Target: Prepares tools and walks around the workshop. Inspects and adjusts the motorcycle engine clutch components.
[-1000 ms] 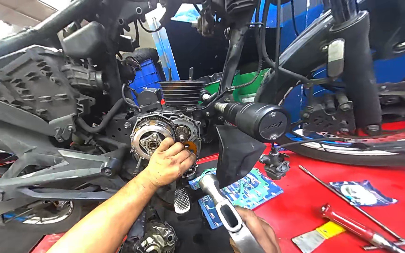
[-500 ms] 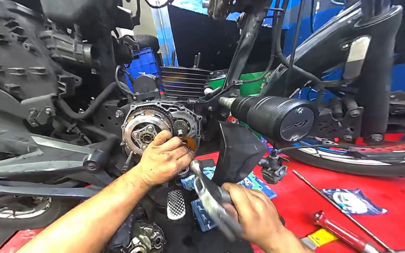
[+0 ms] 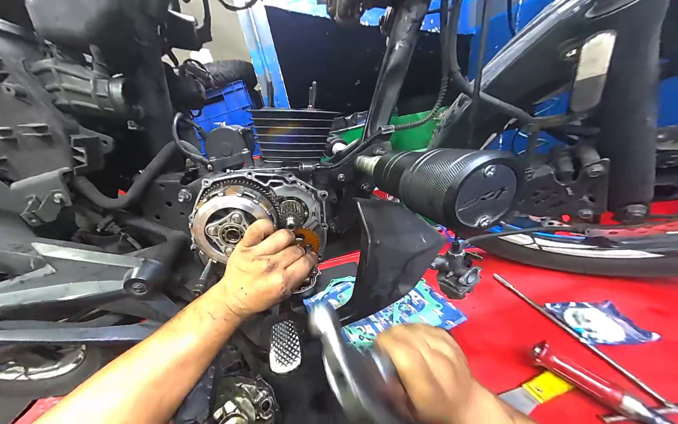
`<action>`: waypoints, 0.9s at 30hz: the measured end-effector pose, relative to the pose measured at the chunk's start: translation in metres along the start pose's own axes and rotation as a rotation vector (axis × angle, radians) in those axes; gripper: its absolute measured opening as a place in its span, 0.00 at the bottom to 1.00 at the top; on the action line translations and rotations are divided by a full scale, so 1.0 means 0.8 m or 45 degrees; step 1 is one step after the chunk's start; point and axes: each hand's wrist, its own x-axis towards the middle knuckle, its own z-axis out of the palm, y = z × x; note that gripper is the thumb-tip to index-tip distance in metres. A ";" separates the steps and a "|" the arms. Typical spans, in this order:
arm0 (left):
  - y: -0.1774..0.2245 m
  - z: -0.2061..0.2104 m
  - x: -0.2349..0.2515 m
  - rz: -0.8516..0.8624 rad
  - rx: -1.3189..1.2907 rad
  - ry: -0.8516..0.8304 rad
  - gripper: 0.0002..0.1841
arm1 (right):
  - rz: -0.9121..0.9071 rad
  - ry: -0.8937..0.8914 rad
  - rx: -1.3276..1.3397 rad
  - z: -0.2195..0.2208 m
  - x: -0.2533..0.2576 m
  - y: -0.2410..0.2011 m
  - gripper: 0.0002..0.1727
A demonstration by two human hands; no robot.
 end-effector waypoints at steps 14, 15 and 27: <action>0.000 0.000 0.000 -0.004 0.030 -0.001 0.08 | 0.245 -0.238 -0.071 0.007 0.008 -0.013 0.34; 0.001 0.001 0.000 -0.005 0.028 0.002 0.08 | 0.238 -0.207 0.024 -0.004 0.008 -0.025 0.33; 0.013 0.003 0.003 -0.027 0.048 0.025 0.08 | 0.658 0.543 1.539 -0.128 0.079 -0.116 0.28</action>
